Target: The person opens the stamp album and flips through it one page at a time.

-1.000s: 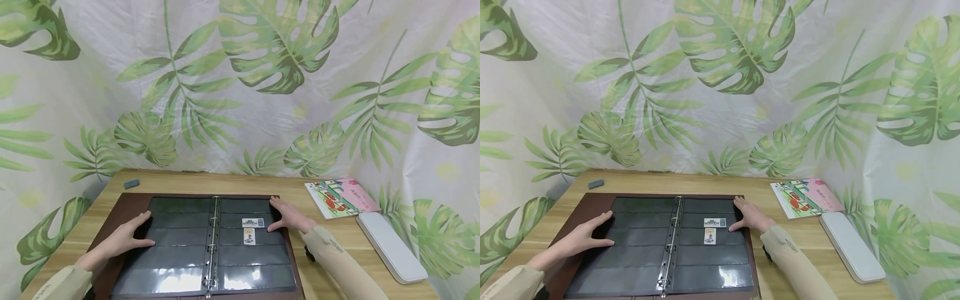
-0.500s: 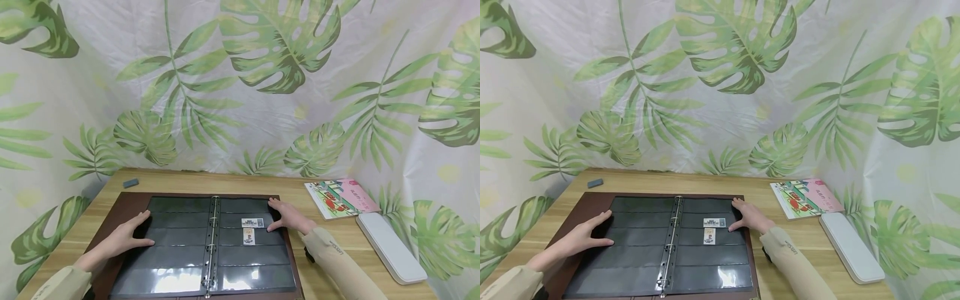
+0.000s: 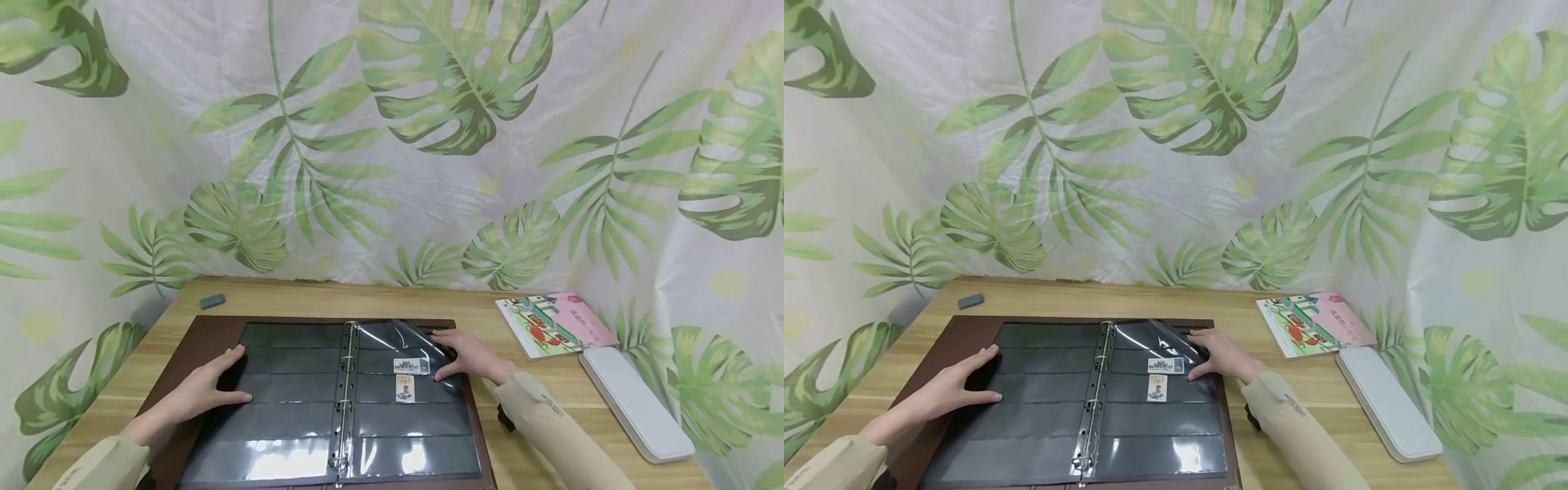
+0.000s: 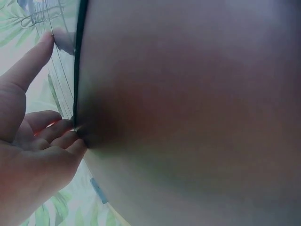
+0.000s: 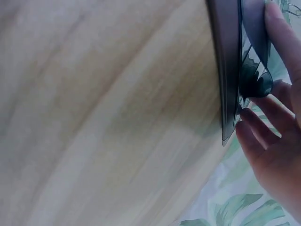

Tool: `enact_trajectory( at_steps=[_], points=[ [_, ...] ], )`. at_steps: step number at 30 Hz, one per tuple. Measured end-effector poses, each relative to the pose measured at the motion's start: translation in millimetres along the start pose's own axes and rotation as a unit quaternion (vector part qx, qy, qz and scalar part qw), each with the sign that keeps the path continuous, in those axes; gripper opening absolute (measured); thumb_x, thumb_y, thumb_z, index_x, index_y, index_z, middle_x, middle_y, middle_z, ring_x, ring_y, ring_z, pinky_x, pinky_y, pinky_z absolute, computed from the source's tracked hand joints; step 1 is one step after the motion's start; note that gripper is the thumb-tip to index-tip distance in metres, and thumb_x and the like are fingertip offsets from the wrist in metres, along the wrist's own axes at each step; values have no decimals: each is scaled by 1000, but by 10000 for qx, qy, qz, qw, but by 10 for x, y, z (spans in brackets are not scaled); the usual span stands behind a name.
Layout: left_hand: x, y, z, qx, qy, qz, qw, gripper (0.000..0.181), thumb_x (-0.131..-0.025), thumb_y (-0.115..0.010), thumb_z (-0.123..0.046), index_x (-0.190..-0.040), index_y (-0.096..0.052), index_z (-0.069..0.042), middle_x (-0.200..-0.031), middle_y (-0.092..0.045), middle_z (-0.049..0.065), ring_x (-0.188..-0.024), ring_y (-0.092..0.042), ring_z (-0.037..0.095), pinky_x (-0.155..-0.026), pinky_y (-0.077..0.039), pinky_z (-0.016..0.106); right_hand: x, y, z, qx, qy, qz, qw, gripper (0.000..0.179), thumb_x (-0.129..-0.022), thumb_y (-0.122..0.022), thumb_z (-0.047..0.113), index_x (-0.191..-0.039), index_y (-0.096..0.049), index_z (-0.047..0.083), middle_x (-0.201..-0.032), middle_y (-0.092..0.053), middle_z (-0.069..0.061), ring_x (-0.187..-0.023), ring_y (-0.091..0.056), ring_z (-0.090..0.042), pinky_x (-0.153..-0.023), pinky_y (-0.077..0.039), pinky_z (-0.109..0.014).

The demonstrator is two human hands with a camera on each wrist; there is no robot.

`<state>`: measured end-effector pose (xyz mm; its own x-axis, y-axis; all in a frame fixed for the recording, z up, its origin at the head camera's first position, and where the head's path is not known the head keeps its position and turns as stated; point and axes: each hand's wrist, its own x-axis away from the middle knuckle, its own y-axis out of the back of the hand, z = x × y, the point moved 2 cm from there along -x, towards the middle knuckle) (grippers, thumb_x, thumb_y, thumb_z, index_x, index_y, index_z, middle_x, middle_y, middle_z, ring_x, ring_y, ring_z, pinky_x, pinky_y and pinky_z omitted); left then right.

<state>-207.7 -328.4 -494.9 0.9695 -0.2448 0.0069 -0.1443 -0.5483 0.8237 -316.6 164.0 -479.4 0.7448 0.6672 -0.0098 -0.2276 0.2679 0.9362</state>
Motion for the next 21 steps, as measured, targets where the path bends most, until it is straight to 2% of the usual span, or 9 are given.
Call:
enact_trajectory(
  at_steps=[3, 6, 9, 12, 14, 17, 19, 21],
  points=[
    [4, -6, -2, 30, 4, 7, 10000, 102, -77, -82, -39, -149, -32, 12, -151, -32, 39, -136, -31, 60, -102, -36, 69, 25, -19, 5, 2, -193, -117, 9997, 84, -72, -86, 43, -140, -56, 5, -127, -56, -17, -111, -55, -28, -92, -49, -40],
    [6, -5, 0, 35, 4, -14, 10000, 102, -77, -83, -39, -149, -32, 12, -151, -32, 39, -136, -31, 61, -102, -36, 68, 49, -30, 12, -402, -544, -177, 9976, 85, -72, -87, 41, -144, -53, 9, -110, -53, -12, -93, -45, -18, -76, -41, -29],
    [4, -6, 6, 13, -30, -46, 10000, 101, -77, -83, -38, -149, -32, 12, -151, -32, 40, -136, -32, 61, -101, -36, 69, 71, -32, 7, -883, -885, -269, 9918, 91, -72, -88, 37, -148, -47, 8, -107, -52, -14, -87, -41, -16, -72, -37, -26],
    [6, -10, 6, -65, -53, -92, 9999, 101, -77, -82, -40, -148, -34, 12, -150, -34, 39, -135, -33, 60, -101, -37, 67, 85, -26, -13, -1306, -1125, -450, 9840, 97, -72, -89, 27, -150, -39, 0, -112, -53, -22, -86, -48, -18, -74, -44, -27],
    [8, -12, 4, -64, -76, -88, 9999, 101, -77, -82, -41, -148, -34, 13, -150, -34, 40, -134, -34, 61, -100, -38, 68, 87, -12, -32, -1585, -1292, -586, 9771, 98, -73, -89, 21, -151, -34, -5, -116, -53, -26, -87, -56, -22, -75, -50, -29],
    [7, -4, -4, 6, -18, -47, 10000, 103, -76, -82, -42, -149, -33, 12, -151, -33, 39, -136, -32, 60, -102, -36, 68, 96, 39, -45, -2148, -1510, -766, 9619, 95, -77, -85, 12, -150, -29, -11, -122, -55, -33, -93, -66, -34, -77, -57, -35],
    [4, 0, -1, 86, 6, -6, 10000, 103, -76, -82, -41, -149, -32, 12, -152, -31, 39, -137, -30, 61, -103, -34, 69, 114, 84, -45, -2515, -1691, -787, 9497, 87, -81, -81, 11, -148, -31, -12, -123, -58, -32, -101, -67, -37, -80, -59, -39],
    [4, 1, 3, 61, -6, -9, 10000, 103, -77, -82, -42, -149, -32, 12, -151, -31, 40, -137, -30, 61, -102, -34, 69, 134, 132, -41, -2908, -1759, -697, 9379, 76, -85, -77, 11, -144, -36, -15, -116, -64, -26, -101, -68, -32, -82, -60, -39]
  ],
)
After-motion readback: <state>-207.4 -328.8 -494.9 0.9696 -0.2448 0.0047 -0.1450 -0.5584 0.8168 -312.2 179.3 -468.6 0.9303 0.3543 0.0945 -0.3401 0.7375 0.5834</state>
